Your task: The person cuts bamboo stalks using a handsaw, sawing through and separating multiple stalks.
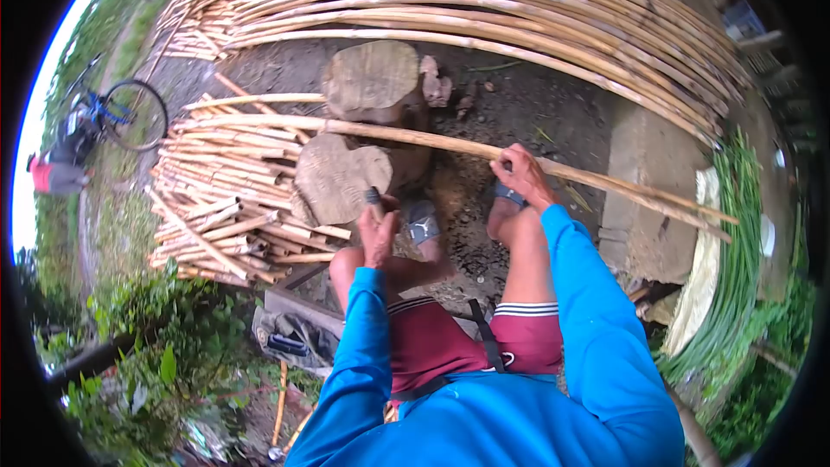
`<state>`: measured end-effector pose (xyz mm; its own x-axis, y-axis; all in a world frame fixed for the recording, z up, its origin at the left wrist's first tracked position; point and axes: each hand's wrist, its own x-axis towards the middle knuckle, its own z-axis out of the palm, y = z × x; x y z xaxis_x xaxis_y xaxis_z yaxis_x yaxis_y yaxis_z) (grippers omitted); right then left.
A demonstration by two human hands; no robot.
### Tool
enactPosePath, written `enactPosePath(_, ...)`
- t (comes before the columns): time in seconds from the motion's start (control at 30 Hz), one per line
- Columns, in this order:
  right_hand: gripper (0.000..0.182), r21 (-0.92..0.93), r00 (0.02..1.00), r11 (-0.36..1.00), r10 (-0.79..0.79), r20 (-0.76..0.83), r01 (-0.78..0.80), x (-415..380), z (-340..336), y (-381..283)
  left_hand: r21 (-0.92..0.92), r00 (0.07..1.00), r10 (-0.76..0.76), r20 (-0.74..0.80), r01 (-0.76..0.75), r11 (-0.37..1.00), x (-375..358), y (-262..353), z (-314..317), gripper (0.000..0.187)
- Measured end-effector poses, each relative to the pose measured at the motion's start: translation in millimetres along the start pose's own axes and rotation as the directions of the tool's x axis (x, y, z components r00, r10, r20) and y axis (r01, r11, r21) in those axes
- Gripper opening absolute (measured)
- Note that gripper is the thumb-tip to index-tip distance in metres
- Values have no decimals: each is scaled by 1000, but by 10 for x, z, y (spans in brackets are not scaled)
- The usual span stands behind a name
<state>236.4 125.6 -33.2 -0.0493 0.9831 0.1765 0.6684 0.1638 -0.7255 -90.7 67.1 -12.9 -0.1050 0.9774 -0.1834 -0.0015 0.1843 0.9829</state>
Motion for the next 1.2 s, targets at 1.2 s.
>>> enactPosePath(1.2, 40, -185, 986, 972, 159, 53, -147, 331, 302, 249, 380, 881, -389, 270, 274, 884, -544, -343, 898, 28)
